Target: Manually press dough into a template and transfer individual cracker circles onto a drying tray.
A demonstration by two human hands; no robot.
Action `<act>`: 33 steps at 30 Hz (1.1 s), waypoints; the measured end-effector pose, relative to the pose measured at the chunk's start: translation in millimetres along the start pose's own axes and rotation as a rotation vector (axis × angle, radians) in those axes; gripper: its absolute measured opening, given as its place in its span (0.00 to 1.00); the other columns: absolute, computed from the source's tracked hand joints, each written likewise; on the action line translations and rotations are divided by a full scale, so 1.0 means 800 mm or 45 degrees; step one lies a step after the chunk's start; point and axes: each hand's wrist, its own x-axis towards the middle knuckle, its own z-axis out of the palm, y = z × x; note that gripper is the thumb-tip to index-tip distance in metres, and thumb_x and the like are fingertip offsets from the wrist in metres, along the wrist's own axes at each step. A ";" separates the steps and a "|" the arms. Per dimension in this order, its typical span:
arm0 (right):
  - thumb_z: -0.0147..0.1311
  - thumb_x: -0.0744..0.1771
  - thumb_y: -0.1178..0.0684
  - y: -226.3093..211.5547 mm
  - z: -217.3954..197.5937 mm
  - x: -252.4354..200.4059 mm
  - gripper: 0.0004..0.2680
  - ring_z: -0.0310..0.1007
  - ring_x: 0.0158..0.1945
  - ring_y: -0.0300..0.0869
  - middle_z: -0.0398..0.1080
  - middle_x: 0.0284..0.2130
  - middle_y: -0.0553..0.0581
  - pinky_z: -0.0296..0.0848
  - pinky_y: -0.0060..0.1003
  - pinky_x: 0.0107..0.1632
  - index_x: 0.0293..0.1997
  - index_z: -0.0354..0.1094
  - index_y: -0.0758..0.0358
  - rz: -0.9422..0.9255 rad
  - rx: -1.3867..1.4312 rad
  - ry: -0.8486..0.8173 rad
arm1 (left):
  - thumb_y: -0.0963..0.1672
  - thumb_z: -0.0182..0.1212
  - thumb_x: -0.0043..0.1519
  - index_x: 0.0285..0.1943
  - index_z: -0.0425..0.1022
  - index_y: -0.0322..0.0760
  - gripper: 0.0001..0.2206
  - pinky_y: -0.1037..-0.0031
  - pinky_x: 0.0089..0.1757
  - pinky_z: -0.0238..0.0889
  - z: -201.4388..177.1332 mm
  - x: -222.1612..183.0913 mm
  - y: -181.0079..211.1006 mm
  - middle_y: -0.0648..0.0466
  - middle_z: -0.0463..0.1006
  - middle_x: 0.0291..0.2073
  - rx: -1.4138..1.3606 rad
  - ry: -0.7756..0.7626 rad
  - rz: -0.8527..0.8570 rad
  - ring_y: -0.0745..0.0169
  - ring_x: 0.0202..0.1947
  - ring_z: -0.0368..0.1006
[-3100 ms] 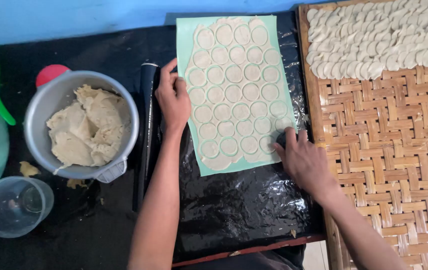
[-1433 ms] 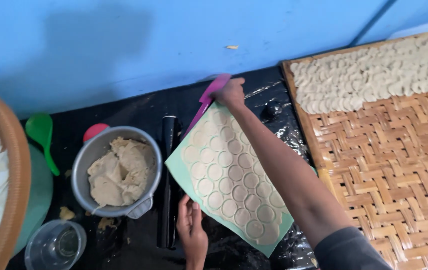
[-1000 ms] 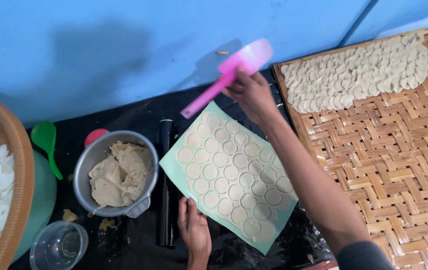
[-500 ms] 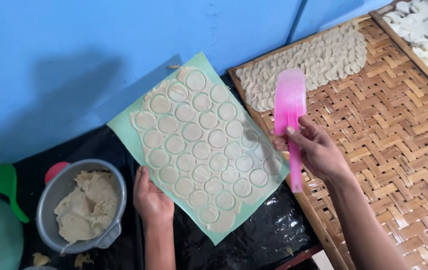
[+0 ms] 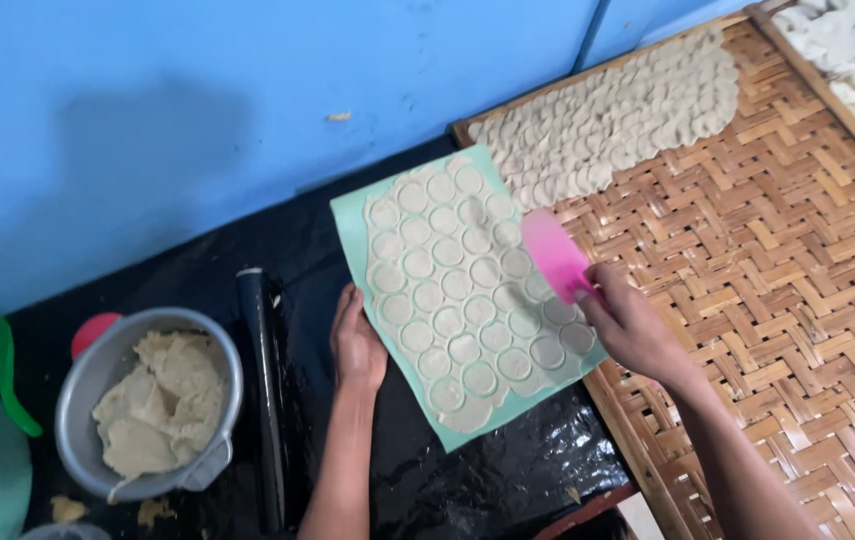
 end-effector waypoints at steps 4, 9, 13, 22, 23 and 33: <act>0.50 0.70 0.48 -0.063 0.007 -0.005 0.10 0.75 0.28 0.51 0.74 0.26 0.62 0.71 0.47 0.32 0.47 0.68 0.64 -0.063 -0.117 -0.081 | 0.44 0.51 0.65 0.72 0.63 0.38 0.24 0.65 0.64 0.54 0.021 -0.008 0.017 0.53 0.69 0.66 0.027 -0.099 0.007 0.59 0.67 0.63; 0.47 0.70 0.48 -0.073 0.052 -0.002 0.11 0.76 0.32 0.60 0.73 0.24 0.64 0.71 0.52 0.35 0.50 0.66 0.66 0.080 -0.156 -0.212 | 0.45 0.53 0.64 0.74 0.61 0.32 0.27 0.62 0.65 0.53 0.001 -0.004 0.006 0.49 0.68 0.67 -0.028 -0.154 -0.100 0.55 0.68 0.62; 0.44 0.72 0.50 -0.096 0.064 0.004 0.11 0.74 0.36 0.60 0.72 0.31 0.67 0.70 0.52 0.38 0.56 0.65 0.67 -0.045 -0.102 -0.236 | 0.45 0.52 0.65 0.75 0.61 0.32 0.27 0.64 0.65 0.52 0.002 -0.006 0.011 0.49 0.69 0.67 -0.042 -0.164 -0.129 0.56 0.68 0.62; 0.55 0.65 0.55 -0.100 0.082 0.006 0.21 0.76 0.36 0.54 0.73 0.37 0.64 0.73 0.46 0.38 0.66 0.60 0.69 -0.120 -0.039 0.066 | 0.43 0.50 0.67 0.76 0.58 0.30 0.27 0.66 0.65 0.53 -0.001 -0.003 0.010 0.47 0.69 0.67 -0.035 -0.172 -0.152 0.57 0.67 0.63; 0.57 0.66 0.54 -0.096 0.085 0.004 0.17 0.78 0.35 0.52 0.74 0.37 0.63 0.74 0.45 0.37 0.59 0.63 0.68 -0.065 -0.014 0.061 | 0.43 0.49 0.67 0.77 0.58 0.30 0.26 0.65 0.65 0.54 0.000 -0.005 0.011 0.46 0.69 0.67 -0.047 -0.190 -0.156 0.57 0.67 0.63; 0.51 0.70 0.49 -0.095 0.102 -0.008 0.09 0.75 0.24 0.58 0.72 0.20 0.64 0.69 0.51 0.28 0.38 0.65 0.66 0.047 -0.169 0.009 | 0.43 0.50 0.68 0.79 0.54 0.32 0.28 0.65 0.66 0.53 0.006 -0.006 0.016 0.49 0.65 0.71 0.025 -0.177 -0.185 0.58 0.70 0.60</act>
